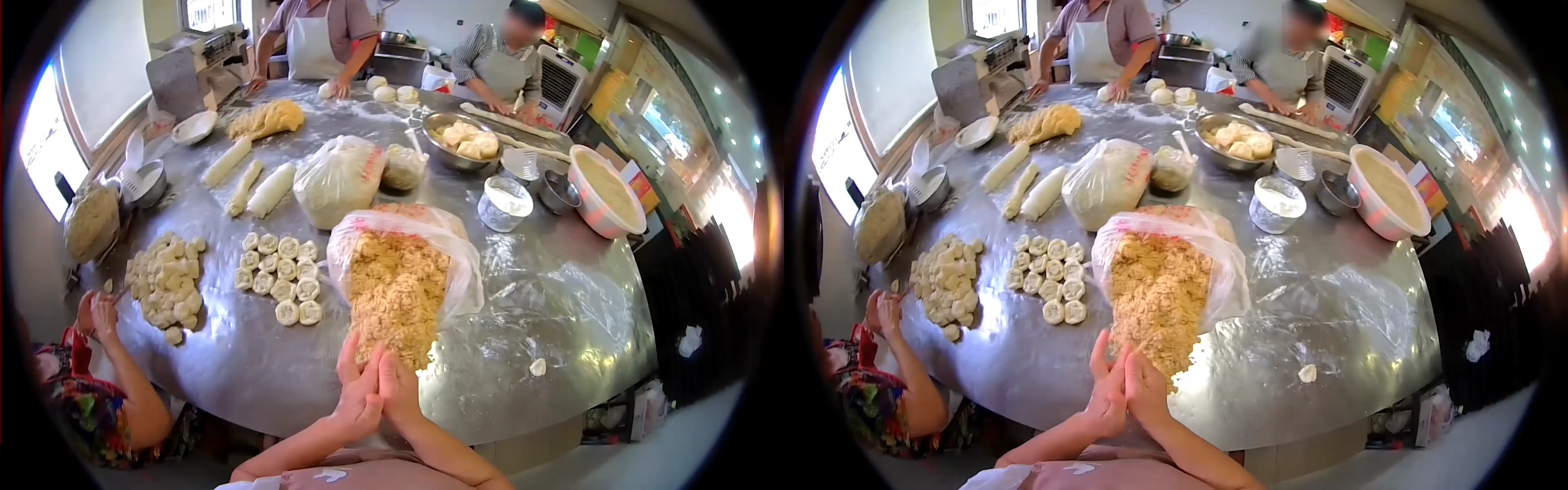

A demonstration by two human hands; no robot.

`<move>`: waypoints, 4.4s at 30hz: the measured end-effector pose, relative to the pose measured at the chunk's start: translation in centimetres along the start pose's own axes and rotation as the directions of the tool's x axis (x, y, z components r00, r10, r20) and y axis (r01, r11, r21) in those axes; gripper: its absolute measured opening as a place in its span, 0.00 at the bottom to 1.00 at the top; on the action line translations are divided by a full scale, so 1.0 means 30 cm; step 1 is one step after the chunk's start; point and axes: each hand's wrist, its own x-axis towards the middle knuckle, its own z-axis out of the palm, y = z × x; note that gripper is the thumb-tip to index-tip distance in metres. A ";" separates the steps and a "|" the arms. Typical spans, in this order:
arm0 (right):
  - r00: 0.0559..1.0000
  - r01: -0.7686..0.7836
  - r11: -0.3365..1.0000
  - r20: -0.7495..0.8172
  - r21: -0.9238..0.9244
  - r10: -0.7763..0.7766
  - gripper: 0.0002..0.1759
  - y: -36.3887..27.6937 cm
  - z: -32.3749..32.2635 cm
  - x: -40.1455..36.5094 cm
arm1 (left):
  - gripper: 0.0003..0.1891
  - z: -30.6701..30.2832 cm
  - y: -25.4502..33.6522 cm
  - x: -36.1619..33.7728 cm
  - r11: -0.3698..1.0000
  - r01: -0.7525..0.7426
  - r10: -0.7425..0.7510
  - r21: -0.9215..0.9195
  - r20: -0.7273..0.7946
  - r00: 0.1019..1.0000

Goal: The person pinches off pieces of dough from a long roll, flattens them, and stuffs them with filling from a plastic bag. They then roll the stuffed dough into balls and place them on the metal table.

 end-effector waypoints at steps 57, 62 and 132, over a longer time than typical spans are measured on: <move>0.958 -0.073 0.992 0.285 0.105 0.040 0.29 0.046 0.066 -0.040 | 0.14 -0.128 -0.001 0.010 0.708 0.391 -0.477 -0.589 0.010 0.879; 0.891 -0.175 0.982 0.437 0.069 0.127 0.31 0.110 0.019 -0.033 | 0.17 -0.161 0.023 0.018 0.760 0.469 -0.469 -0.450 0.119 0.875; 0.937 0.228 0.974 0.269 0.006 -0.221 0.24 -0.006 0.027 -0.045 | 0.22 -0.112 -0.031 -0.005 0.665 0.384 -0.400 -0.641 0.129 0.908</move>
